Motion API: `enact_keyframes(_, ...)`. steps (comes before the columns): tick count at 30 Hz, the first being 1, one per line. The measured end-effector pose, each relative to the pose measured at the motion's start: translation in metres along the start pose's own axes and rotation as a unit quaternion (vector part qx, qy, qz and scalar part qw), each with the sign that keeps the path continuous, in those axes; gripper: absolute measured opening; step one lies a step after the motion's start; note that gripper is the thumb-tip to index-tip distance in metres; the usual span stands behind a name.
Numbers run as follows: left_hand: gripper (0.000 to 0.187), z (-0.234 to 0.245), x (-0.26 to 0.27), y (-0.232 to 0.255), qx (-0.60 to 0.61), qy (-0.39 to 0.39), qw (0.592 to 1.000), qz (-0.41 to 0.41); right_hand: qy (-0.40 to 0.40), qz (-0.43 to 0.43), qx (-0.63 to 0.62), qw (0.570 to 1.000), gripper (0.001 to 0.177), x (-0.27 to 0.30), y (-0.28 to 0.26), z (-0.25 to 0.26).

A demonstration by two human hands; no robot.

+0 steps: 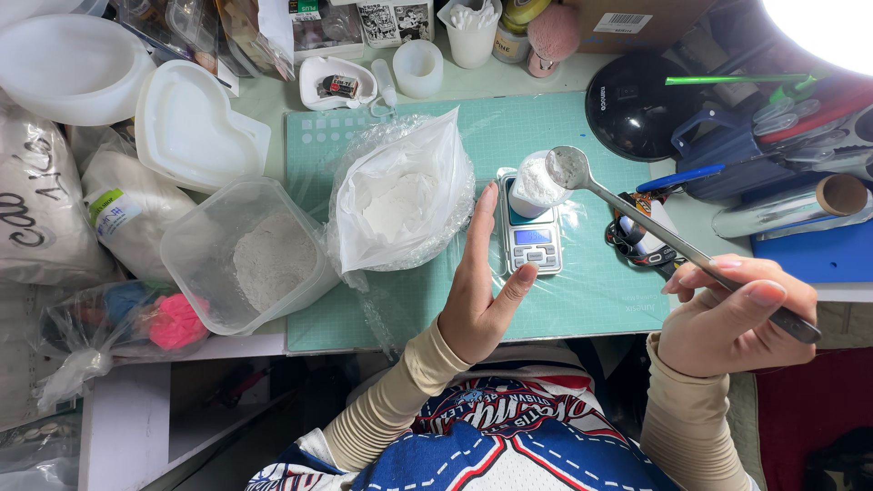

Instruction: The person measures white powder from a bag into a small cup on a digital scale using a spoon, then pours the powder into a plastic container and stirs it with a spoon.

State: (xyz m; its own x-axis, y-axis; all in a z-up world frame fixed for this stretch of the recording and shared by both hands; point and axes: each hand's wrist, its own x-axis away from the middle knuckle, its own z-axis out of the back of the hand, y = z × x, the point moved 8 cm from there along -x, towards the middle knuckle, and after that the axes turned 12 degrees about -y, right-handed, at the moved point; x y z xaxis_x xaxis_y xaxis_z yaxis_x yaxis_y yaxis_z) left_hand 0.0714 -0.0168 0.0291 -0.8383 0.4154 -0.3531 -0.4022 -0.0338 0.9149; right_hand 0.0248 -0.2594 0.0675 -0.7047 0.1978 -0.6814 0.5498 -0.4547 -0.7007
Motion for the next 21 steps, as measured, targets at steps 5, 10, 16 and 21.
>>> enact_keyframes(5,0.087,0.0001,0.0003,-0.0014,-0.002,0.0,1.0,0.004,-0.008,0.0,0.005,1.0,0.051,-0.0002,0.0024,-0.0013)
enact_keyframes(10,0.086,-0.0001,0.0007,-0.0003,-0.005,0.0,1.0,0.0,-0.009,-0.004,0.012,1.0,0.052,0.0012,0.0059,-0.0001)
enact_keyframes(16,0.087,-0.0002,0.0007,-0.0005,-0.002,-0.001,1.0,0.007,-0.011,0.001,0.015,1.0,0.051,0.002,0.0055,0.001)
enact_keyframes(21,0.086,-0.0003,0.0009,-0.0005,0.001,-0.002,1.0,0.006,-0.009,0.005,0.016,1.0,0.051,0.0007,0.0046,0.001)
